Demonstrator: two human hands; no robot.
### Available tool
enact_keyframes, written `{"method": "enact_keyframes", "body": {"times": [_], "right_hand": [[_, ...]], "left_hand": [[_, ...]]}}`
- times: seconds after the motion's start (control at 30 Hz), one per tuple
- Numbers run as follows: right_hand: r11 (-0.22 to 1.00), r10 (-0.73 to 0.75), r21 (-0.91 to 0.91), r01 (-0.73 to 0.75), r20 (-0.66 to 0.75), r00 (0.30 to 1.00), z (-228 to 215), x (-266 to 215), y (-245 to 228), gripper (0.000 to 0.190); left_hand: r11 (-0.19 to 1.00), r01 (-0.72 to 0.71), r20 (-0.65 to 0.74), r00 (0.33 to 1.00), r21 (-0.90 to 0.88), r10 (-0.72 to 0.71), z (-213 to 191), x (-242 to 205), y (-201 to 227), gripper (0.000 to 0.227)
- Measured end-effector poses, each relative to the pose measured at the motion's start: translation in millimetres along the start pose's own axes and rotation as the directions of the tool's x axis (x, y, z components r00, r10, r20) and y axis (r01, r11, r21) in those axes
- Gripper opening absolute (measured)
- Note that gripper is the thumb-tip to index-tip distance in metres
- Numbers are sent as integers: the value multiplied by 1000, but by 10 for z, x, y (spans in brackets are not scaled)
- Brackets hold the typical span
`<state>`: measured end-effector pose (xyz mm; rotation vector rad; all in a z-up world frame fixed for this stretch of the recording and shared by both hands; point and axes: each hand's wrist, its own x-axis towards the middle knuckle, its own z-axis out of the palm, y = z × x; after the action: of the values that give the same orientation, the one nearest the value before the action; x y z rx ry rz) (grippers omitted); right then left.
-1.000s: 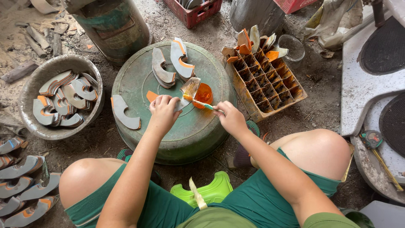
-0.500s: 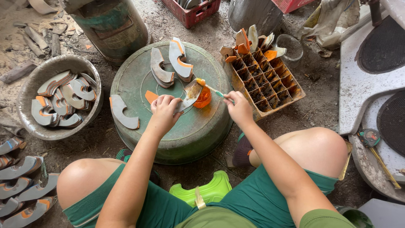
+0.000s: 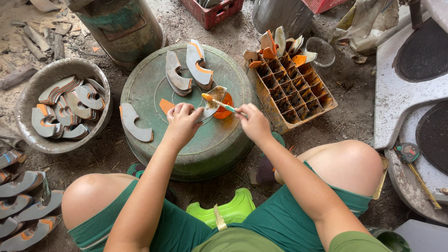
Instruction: The person paints curved metal pieces orange using a small brush. They dip the brush into an orange container, apply paint to each piece, and place the finished items into a cardboard crate.
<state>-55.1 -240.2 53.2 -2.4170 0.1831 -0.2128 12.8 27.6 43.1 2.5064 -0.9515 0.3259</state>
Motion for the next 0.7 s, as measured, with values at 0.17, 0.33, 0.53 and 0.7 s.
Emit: {"method": "enact_keyframes", "body": {"times": [0.17,0.33,0.53,0.7], "right_hand": [[999,-38,-18,37,-46,998,-18,-24,17,10],[992,130,-1,-130,37,991,-45,110,123,12],[960,153,230,-162,58,987,63,109,260,15],[913,273,292,-286,85,958,140,165,367,13]], "left_hand": [[1000,-3,-2,1000,21,3,8,-2,36,54],[1000,-1,-35,999,-25,0,-12,10,16,53],[999,49,-48,998,17,-48,35,-12,-5,50],[995,90,-17,996,-37,-90,61,-33,-27,68]]}}
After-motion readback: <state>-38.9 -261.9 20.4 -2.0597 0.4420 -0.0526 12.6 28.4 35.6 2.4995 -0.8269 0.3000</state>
